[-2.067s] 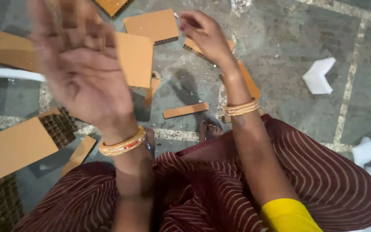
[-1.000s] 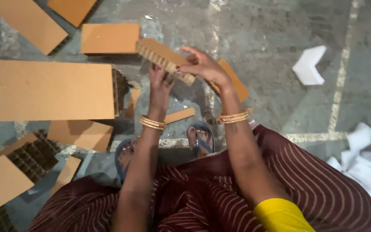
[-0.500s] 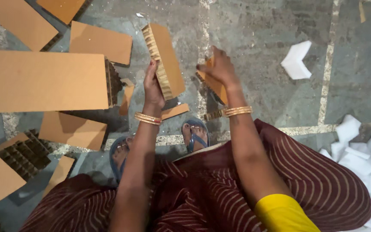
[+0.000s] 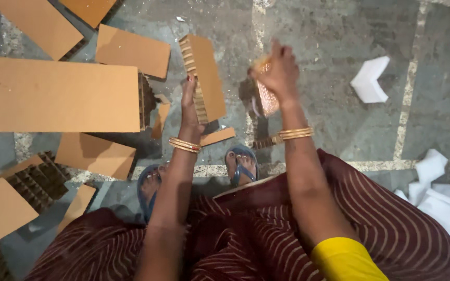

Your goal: The person assembles small cardboard pieces into a structured box-like object. They pick up flat and corrugated cardboard pieces from the floor, align them, and press them together to form a container.

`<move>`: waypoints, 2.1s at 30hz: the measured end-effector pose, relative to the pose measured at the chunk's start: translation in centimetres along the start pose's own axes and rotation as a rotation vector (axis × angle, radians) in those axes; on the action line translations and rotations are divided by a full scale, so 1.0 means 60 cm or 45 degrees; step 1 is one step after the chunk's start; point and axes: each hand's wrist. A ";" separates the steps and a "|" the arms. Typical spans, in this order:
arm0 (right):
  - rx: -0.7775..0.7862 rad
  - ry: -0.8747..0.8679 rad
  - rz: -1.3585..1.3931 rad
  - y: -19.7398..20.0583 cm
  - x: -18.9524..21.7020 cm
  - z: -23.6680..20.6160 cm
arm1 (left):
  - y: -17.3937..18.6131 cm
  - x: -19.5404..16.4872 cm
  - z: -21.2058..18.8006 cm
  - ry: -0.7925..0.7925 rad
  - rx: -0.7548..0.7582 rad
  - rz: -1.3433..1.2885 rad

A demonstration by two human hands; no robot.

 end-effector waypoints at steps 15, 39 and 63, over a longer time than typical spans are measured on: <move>-0.347 0.544 1.770 0.015 0.204 -0.105 | -0.097 -0.012 0.002 -0.269 0.120 -0.291; 0.520 0.458 0.979 0.077 0.194 -0.132 | -0.066 -0.069 0.002 -0.209 0.192 -0.270; -0.282 1.077 -0.224 0.112 0.291 -0.139 | -0.080 -0.025 0.029 -0.225 0.368 0.456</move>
Point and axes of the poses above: each hand's wrist, its own z-axis towards the middle knuckle, its own y-axis out of the back of the hand, x = y × z, and after that the axes turned 13 degrees about z, right-handed
